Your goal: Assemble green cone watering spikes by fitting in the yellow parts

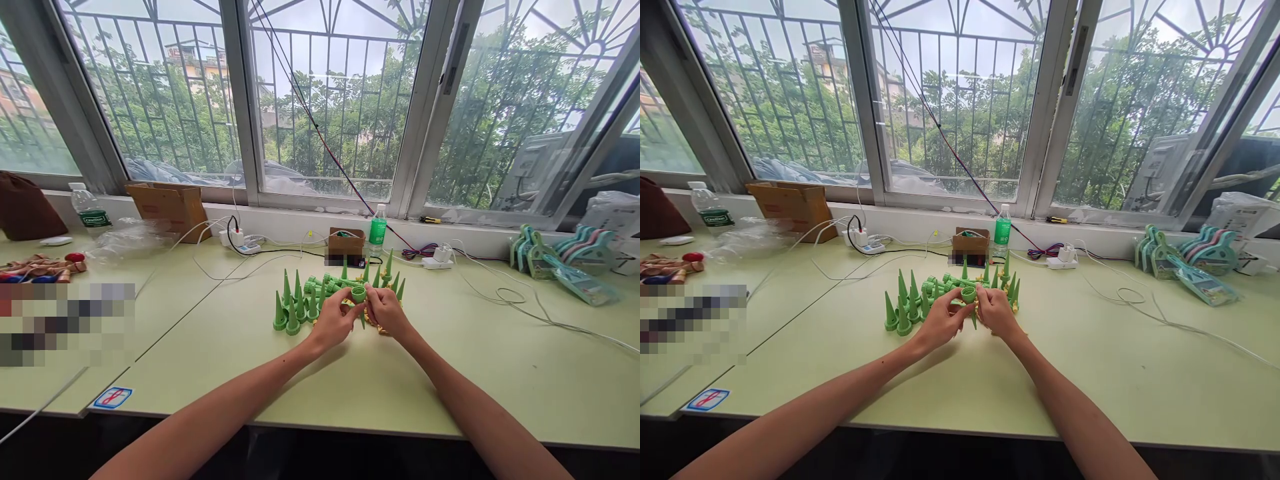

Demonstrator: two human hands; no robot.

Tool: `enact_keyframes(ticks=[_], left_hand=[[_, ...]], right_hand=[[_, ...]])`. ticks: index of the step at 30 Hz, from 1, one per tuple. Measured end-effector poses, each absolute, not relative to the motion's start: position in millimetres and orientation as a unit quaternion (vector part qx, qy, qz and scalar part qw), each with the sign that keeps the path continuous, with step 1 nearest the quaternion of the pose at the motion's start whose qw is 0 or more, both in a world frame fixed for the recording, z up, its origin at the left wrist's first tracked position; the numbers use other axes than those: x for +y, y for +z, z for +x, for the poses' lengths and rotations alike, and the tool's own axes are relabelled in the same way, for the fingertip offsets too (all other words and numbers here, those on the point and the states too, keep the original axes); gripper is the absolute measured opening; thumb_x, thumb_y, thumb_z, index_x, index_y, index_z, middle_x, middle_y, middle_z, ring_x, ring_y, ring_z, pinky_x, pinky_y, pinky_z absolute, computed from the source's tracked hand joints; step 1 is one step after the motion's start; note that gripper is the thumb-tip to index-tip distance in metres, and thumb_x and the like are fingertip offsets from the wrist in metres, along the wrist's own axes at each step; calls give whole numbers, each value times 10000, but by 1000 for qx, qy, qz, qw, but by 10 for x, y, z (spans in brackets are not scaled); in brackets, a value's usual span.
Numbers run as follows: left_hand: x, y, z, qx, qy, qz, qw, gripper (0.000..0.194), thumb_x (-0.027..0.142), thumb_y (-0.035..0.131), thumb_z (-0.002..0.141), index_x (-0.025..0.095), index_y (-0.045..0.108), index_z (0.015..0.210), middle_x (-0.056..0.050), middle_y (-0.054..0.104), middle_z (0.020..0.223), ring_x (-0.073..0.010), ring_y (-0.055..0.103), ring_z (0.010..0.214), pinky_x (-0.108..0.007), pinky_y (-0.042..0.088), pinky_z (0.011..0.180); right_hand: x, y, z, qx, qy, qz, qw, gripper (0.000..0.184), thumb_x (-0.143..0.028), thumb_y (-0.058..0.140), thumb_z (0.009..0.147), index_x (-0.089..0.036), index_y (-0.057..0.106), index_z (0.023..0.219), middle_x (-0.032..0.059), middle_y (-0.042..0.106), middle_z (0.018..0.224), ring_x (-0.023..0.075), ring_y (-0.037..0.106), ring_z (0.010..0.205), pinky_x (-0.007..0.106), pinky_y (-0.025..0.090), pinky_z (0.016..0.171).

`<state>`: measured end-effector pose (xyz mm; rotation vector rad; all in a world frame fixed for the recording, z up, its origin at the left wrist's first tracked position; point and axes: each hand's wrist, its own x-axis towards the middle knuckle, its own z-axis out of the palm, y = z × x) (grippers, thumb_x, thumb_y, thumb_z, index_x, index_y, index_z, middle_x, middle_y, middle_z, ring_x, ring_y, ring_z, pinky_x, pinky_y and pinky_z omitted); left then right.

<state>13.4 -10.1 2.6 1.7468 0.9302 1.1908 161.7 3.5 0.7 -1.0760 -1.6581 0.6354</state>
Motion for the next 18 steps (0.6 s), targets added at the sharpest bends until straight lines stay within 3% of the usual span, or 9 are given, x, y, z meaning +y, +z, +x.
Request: enact_keyframes(ticks=[10, 16, 18], left_hand=[[-60, -23, 148, 376, 494, 666, 414, 350, 499, 624, 783, 186, 521, 900, -38, 597, 969, -40, 471, 423, -194, 321, 347], [-17, 1, 140, 383, 481, 597, 516, 466, 618, 500, 828, 170, 483, 703, 28, 487, 574, -75, 450, 371, -210, 338, 348], [-11, 23, 132, 374, 460, 558, 580, 521, 655, 454, 829, 161, 490, 665, 9, 503, 577, -87, 465, 383, -223, 345, 357]], right_hand=[[61, -51, 1593, -656, 304, -418, 551, 585, -635, 364, 917, -209, 378, 517, -43, 390, 390, 87, 381, 329, 223, 297, 363], [67, -35, 1606, -654, 307, -399, 565, 522, -616, 355, 928, -211, 393, 601, -50, 412, 467, 80, 381, 356, 216, 297, 372], [47, -26, 1602, -672, 301, -397, 548, 514, -604, 356, 933, -208, 403, 608, -46, 422, 480, 81, 388, 368, 214, 297, 379]])
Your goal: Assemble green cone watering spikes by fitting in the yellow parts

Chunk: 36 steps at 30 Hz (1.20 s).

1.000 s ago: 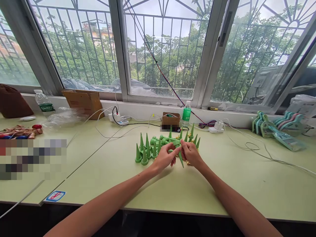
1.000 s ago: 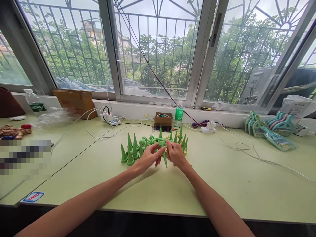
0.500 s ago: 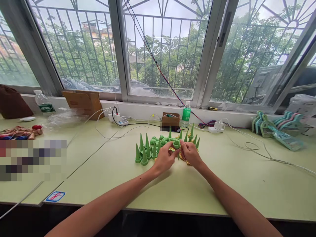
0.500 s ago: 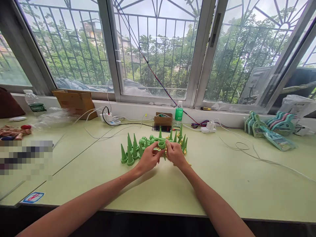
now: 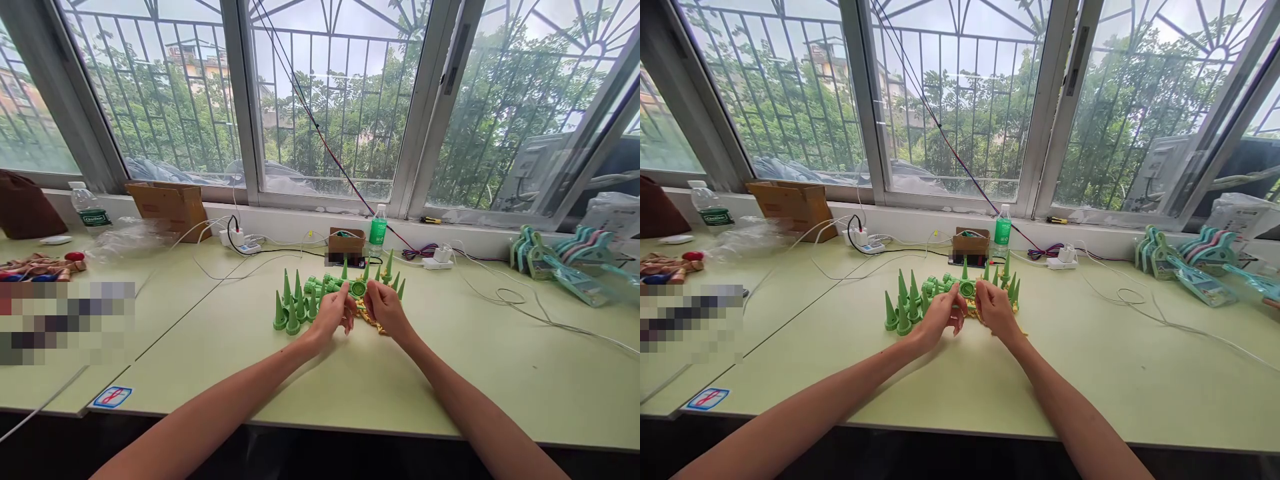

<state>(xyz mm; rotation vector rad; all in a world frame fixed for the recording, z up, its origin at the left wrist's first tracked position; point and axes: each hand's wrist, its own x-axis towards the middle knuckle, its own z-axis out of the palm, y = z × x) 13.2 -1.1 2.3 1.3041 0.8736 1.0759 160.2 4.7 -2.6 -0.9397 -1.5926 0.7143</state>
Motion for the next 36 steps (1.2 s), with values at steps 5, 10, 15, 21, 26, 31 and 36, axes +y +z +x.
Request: enact_keyframes(ticks=[5, 10, 15, 21, 26, 31, 36], left_hand=[[-31, 74, 119, 358, 425, 510, 657, 538, 662, 465, 807, 140, 551, 709, -30, 568, 684, -93, 496, 429, -231, 350, 376], [-48, 99, 118, 346, 422, 510, 665, 463, 600, 508, 808, 144, 548, 742, -44, 597, 702, -90, 489, 418, -228, 351, 380], [-43, 93, 113, 334, 422, 518, 665, 416, 556, 503, 831, 145, 546, 786, -47, 612, 706, -89, 485, 421, -222, 359, 387], [-39, 105, 107, 337, 429, 522, 656, 393, 541, 538, 822, 149, 528, 796, -31, 578, 685, -87, 486, 415, -221, 350, 378], [-63, 123, 106, 335, 440, 550, 626, 365, 524, 581, 816, 173, 482, 791, 26, 498, 641, -77, 481, 414, -208, 353, 373], [-94, 108, 109, 329, 454, 612, 558, 370, 505, 584, 828, 191, 412, 738, 60, 409, 607, -76, 479, 416, -198, 348, 357], [-114, 75, 100, 339, 453, 677, 471, 320, 482, 567, 841, 182, 458, 819, 27, 505, 690, -60, 472, 410, -192, 330, 355]], right_hand=[[3, -12, 1591, -722, 277, -399, 492, 491, -551, 339, 959, -207, 425, 621, -36, 464, 491, 90, 391, 385, 223, 313, 420], [10, -9, 1600, -735, 252, -405, 482, 466, -506, 336, 975, -213, 409, 621, -31, 482, 492, 107, 426, 426, 231, 327, 461], [14, -9, 1604, -740, 241, -409, 477, 450, -495, 331, 979, -219, 385, 627, -34, 474, 483, 113, 432, 434, 234, 327, 470], [27, -21, 1608, -739, 238, -412, 477, 422, -484, 333, 982, -224, 350, 650, -50, 447, 463, 107, 404, 412, 231, 309, 457], [44, -27, 1613, -738, 240, -411, 479, 432, -494, 325, 982, -222, 344, 646, -53, 436, 450, 103, 392, 397, 230, 300, 448], [32, -14, 1615, -719, 253, -423, 491, 506, -530, 341, 964, -215, 359, 569, -44, 412, 410, 103, 389, 386, 236, 301, 438], [24, 14, 1616, -706, 248, -450, 487, 612, -543, 360, 949, -207, 342, 437, -22, 397, 363, 103, 383, 377, 247, 311, 453]])
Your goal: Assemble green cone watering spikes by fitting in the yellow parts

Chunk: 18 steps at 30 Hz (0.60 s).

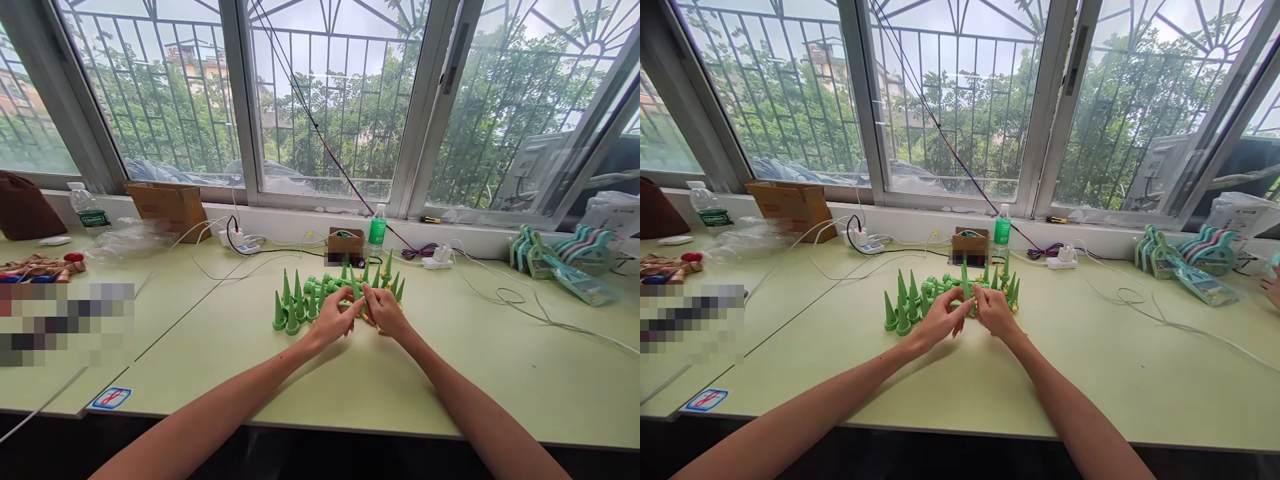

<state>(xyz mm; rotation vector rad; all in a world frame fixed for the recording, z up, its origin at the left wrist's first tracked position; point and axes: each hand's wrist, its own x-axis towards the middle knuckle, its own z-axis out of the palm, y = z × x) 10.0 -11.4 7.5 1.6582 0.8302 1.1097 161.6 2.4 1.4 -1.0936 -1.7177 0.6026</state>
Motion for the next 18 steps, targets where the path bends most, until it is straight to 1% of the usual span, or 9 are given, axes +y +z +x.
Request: enact_keyframes(ticks=[4, 6, 10, 14, 18], left_hand=[[-90, 24, 115, 353, 458, 704, 412, 268, 431, 570, 842, 169, 524, 874, 0, 544, 767, -55, 459, 441, -195, 329, 373], [-66, -12, 122, 358, 468, 715, 376, 225, 387, 573, 842, 164, 550, 864, -8, 551, 784, -60, 462, 467, -204, 353, 403], [-36, -66, 125, 358, 477, 735, 322, 174, 337, 535, 869, 171, 584, 889, -35, 583, 895, -69, 486, 519, -216, 406, 460], [-55, -56, 135, 371, 486, 733, 298, 197, 350, 538, 876, 183, 587, 969, -52, 603, 985, -66, 486, 516, -215, 416, 454], [-84, -23, 152, 388, 492, 716, 307, 278, 389, 544, 875, 200, 555, 1079, -66, 604, 1088, -48, 484, 478, -211, 419, 429]], right_hand=[[49, -3, 1628, -705, 234, -464, 483, 634, -550, 369, 935, -206, 363, 402, -11, 398, 352, 109, 380, 374, 252, 298, 439], [61, -12, 1630, -706, 230, -466, 482, 633, -550, 371, 930, -205, 372, 400, -9, 402, 353, 110, 376, 371, 253, 291, 432], [67, -8, 1611, -705, 219, -468, 486, 636, -547, 370, 931, -206, 353, 394, -12, 386, 349, 106, 370, 374, 254, 304, 446], [71, -22, 1595, -687, 212, -477, 505, 617, -550, 377, 935, -204, 348, 424, -19, 393, 367, 102, 371, 382, 251, 305, 447], [91, -63, 1611, -665, 237, -476, 525, 588, -568, 366, 942, -205, 353, 480, -30, 390, 385, 98, 366, 378, 244, 284, 424]])
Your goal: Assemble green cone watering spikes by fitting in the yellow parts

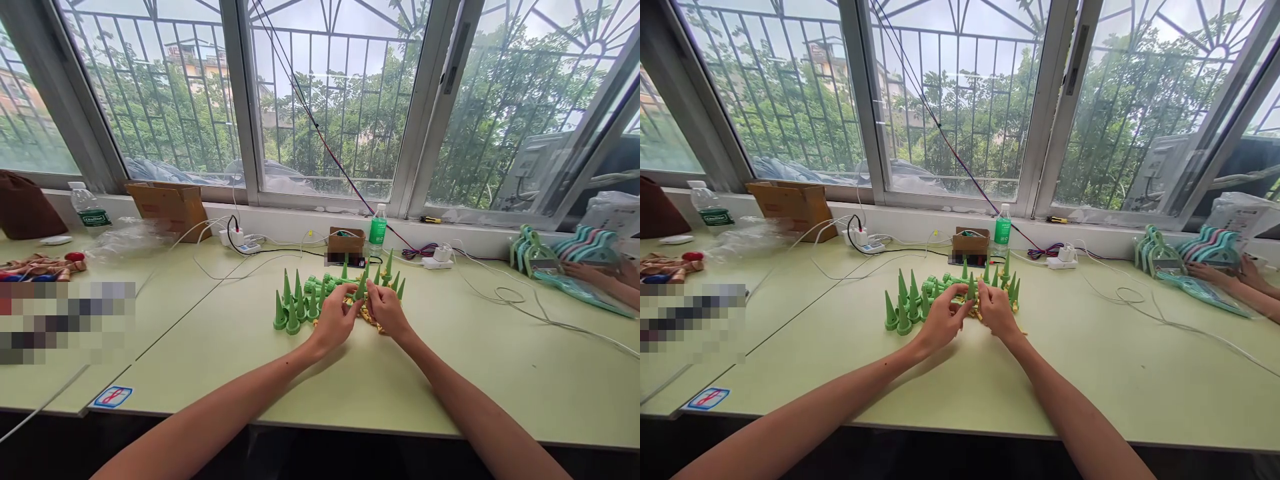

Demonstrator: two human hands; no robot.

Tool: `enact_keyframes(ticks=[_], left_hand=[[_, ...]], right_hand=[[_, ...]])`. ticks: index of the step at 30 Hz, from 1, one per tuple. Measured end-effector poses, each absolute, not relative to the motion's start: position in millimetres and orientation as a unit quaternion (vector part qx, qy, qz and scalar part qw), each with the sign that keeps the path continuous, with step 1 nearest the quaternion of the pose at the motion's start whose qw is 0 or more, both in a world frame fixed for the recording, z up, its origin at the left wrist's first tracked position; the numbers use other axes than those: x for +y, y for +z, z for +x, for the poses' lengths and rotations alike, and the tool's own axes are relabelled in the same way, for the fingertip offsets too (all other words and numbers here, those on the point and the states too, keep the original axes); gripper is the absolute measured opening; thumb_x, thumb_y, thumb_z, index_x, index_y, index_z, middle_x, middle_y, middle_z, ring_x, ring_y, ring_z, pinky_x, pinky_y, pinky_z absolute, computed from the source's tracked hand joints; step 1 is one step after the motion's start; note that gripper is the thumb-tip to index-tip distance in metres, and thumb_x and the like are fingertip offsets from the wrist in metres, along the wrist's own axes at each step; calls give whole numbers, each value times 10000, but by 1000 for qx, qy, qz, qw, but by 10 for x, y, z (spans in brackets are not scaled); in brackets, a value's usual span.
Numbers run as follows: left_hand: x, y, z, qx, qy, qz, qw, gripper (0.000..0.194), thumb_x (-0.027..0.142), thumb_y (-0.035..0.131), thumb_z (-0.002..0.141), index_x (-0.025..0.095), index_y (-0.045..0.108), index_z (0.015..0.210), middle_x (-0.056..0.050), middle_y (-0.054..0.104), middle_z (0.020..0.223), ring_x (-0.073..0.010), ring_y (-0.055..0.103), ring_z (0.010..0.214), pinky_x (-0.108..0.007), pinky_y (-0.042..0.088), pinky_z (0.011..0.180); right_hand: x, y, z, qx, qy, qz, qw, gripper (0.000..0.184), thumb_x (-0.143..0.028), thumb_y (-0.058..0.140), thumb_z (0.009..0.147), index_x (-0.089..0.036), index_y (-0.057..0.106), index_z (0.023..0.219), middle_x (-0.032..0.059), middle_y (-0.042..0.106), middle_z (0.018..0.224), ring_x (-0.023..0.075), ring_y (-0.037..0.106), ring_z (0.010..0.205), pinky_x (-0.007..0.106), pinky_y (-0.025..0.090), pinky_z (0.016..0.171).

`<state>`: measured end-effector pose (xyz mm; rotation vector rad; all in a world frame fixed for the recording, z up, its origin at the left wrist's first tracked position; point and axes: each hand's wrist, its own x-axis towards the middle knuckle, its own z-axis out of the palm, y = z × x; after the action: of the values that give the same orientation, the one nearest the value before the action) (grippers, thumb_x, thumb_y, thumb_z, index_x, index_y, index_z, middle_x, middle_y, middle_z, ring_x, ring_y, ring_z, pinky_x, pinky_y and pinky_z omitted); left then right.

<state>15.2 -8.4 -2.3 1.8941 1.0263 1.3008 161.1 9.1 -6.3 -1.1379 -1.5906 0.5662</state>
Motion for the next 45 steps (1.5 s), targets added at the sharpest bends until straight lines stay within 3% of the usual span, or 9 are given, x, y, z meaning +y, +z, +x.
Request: enact_keyframes(ticks=[5, 10, 14, 19, 27, 37, 45], left_hand=[[-61, -28, 159, 402, 503, 670, 370, 351, 514, 518, 864, 186, 515, 990, -51, 607, 984, -40, 477, 399, -196, 365, 342], [-34, -14, 165, 384, 457, 604, 528, 517, 650, 434, 848, 147, 529, 777, -21, 568, 712, -73, 491, 384, -200, 358, 327], [-52, 26, 169, 365, 429, 563, 605, 533, 667, 473, 821, 141, 539, 759, -27, 577, 713, -81, 502, 393, -217, 378, 346], [-76, 53, 164, 348, 428, 549, 628, 495, 635, 533, 809, 146, 511, 735, -18, 567, 718, -72, 494, 391, -213, 364, 346], [-72, 58, 129, 317, 436, 583, 608, 441, 589, 578, 807, 159, 481, 773, 16, 528, 712, -54, 482, 427, -201, 371, 375], [-122, 54, 118, 339, 457, 692, 445, 292, 457, 635, 792, 183, 547, 839, 28, 542, 645, -69, 448, 421, -202, 328, 385], [-82, 17, 136, 361, 480, 705, 378, 242, 367, 645, 783, 191, 623, 947, -36, 625, 862, -82, 465, 511, -215, 385, 459]], right_hand=[[104, -72, 1636, -645, 247, -458, 559, 534, -583, 328, 954, -206, 372, 578, -41, 411, 457, 92, 387, 396, 230, 296, 424], [64, -28, 1632, -675, 236, -449, 536, 503, -573, 317, 960, -209, 370, 617, -40, 432, 489, 95, 403, 418, 225, 311, 433], [21, 12, 1606, -700, 237, -435, 514, 496, -561, 322, 962, -205, 398, 626, -38, 454, 503, 97, 411, 423, 226, 327, 443], [14, 25, 1596, -709, 233, -428, 510, 498, -546, 324, 967, -209, 381, 605, -39, 441, 489, 103, 419, 443, 228, 336, 469], [30, -3, 1623, -698, 248, -441, 508, 550, -593, 335, 942, -214, 360, 544, -40, 406, 421, 100, 382, 395, 239, 316, 435], [44, 1, 1661, -685, 310, -440, 491, 650, -519, 365, 935, -222, 327, 359, -20, 349, 298, 98, 351, 301, 246, 325, 391], [63, -20, 1649, -679, 329, -430, 496, 654, -515, 380, 929, -218, 344, 347, -21, 353, 292, 90, 349, 281, 237, 322, 369]])
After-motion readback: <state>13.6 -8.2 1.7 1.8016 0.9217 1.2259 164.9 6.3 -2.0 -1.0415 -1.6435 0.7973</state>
